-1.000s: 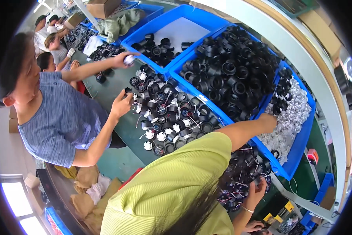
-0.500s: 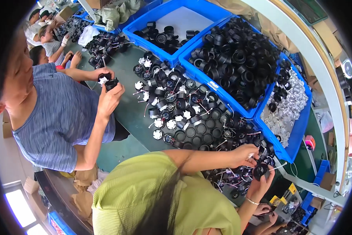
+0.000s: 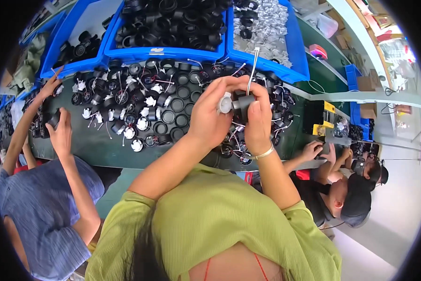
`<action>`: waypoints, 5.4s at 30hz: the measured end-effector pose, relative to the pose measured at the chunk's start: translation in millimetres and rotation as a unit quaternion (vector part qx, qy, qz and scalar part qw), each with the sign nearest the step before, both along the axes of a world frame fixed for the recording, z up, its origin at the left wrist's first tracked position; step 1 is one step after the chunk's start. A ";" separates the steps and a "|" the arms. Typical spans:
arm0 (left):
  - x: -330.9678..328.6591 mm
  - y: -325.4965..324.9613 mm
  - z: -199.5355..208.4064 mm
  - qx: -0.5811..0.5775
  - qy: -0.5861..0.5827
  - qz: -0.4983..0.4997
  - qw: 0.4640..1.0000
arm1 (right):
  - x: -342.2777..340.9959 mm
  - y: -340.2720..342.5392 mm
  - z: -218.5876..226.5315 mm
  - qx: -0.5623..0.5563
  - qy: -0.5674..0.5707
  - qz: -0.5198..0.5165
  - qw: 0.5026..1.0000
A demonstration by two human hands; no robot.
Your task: The person assembles small electronic components by hand, taking wires and other components from blue bins and a cardboard box and fitting them into plastic housings.
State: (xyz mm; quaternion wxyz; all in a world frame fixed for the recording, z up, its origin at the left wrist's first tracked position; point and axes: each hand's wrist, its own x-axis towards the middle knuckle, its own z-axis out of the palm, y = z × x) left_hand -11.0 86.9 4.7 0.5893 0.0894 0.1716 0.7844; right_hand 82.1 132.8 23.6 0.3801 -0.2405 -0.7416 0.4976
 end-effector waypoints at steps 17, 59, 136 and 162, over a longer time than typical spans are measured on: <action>7.6 -54.4 15.0 0.031 0.080 0.084 0.993 | -7.7 -36.8 0.5 0.218 -0.015 0.026 0.976; -111.0 -79.6 -130.6 -0.343 0.367 0.262 0.824 | 116.3 6.3 -110.2 -0.048 -0.282 -0.090 0.954; 40.7 24.0 41.5 0.084 -0.009 -0.117 0.990 | 47.5 17.1 32.1 0.211 0.055 -0.093 0.972; 17.2 -67.5 -107.7 -0.387 -0.067 -0.052 0.918 | 42.1 -49.6 -93.9 0.137 -0.301 0.066 0.941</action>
